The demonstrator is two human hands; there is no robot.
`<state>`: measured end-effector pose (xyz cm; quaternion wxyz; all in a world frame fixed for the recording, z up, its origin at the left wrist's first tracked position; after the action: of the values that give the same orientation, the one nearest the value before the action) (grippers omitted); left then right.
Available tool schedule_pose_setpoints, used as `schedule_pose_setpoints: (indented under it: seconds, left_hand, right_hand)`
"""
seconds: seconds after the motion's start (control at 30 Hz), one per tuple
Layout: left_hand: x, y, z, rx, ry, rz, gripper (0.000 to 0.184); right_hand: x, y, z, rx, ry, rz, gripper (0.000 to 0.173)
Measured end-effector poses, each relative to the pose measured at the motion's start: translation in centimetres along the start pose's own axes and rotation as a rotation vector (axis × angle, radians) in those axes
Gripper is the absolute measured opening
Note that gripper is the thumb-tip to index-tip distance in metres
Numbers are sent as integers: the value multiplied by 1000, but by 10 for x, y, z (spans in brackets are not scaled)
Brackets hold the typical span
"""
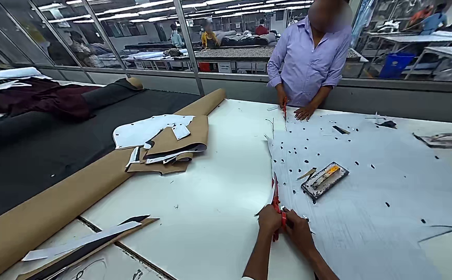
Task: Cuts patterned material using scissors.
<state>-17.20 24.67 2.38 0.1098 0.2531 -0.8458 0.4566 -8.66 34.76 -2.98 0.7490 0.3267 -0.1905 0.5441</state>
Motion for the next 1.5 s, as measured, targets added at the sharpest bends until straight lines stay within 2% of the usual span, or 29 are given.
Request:
schedule_pose_setpoints:
  seconds: [1.1,1.33,1.5]
  left_hand:
    - [11,11,-8,-28,-28,22,28]
    - [7,18,-3,-34,-120,33,26]
    - [7,22,0,-46,-86,42,33]
  right_hand:
    - [1,0,-1,-13,-13,8,22]
    - [2,0,-4,-60,50,-15,23]
    - [3,0,-4,-44,40,-19,25]
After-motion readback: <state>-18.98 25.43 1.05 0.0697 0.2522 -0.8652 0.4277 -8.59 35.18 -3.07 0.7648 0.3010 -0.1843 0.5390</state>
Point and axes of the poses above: each hand's wrist, its own y-axis towards the middle knuckle, its own x-axis out of the back of the hand, z = x × y, the point moved 5 cm from there along y, towards the middle knuckle, and after that the axes turned 13 degrees about z, right-handed, at the moved point
